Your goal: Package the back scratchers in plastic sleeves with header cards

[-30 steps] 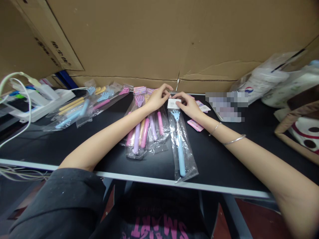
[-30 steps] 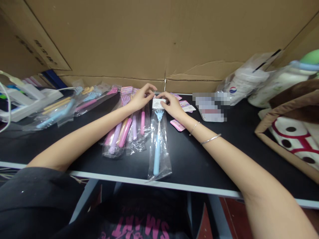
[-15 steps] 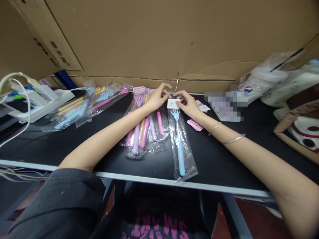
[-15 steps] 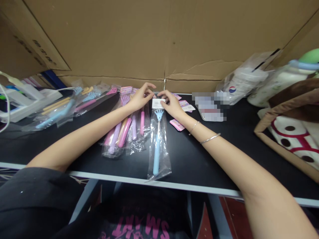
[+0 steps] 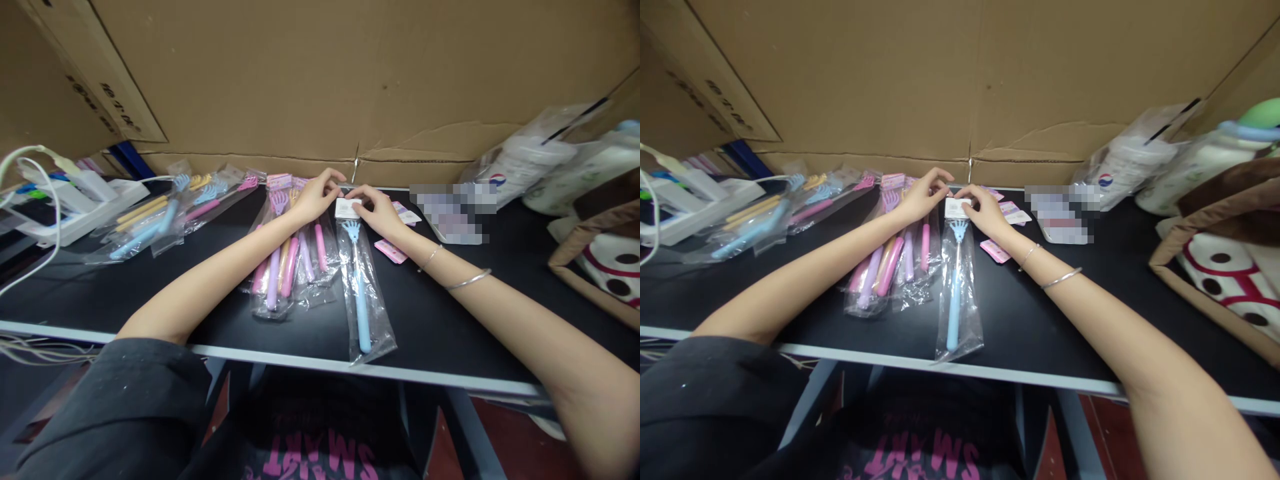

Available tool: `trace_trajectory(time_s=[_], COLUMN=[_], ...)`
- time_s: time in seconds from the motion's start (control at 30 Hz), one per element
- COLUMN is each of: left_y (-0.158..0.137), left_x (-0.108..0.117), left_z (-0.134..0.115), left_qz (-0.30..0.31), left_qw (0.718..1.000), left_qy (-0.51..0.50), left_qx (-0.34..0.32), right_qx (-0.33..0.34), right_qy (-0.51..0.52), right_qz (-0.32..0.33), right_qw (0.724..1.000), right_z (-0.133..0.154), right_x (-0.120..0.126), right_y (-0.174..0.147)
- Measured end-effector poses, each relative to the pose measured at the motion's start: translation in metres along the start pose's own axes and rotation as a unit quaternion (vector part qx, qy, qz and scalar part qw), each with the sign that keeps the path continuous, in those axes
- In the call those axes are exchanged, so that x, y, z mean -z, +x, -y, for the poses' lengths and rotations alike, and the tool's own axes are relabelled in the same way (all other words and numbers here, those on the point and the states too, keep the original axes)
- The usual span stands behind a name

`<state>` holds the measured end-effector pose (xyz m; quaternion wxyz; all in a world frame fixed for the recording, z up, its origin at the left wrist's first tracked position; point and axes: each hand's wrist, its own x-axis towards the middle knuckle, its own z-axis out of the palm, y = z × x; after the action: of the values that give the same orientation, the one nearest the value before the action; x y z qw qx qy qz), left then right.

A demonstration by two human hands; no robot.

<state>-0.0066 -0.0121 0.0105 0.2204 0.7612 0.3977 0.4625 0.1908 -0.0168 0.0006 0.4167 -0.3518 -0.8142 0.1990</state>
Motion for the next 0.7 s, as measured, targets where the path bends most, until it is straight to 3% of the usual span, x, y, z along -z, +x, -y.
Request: trace_trajectory(time_s=[0.2, 0.43, 0.7], left_y=[-0.001, 0.001, -0.001], left_x=[0.000, -0.001, 0.001], left_z=[0.000, 0.005, 0.000], left_qz=[0.005, -0.002, 0.028], left_qw=[1.000, 1.000, 0.999], left_qy=[-0.002, -0.015, 0.039], left_qx=[0.002, 0.020, 0.019], right_qx=[0.007, -0.034, -0.021], right_qy=[-0.030, 0.037, 0.031], right_qz=[-0.024, -0.063, -0.057], right_qw=[0.999, 0.997, 0.998], right_z=[-0.002, -0.011, -0.003], right_x=[0.001, -0.001, 0.000], right_y=[0.000, 0.001, 0.002])
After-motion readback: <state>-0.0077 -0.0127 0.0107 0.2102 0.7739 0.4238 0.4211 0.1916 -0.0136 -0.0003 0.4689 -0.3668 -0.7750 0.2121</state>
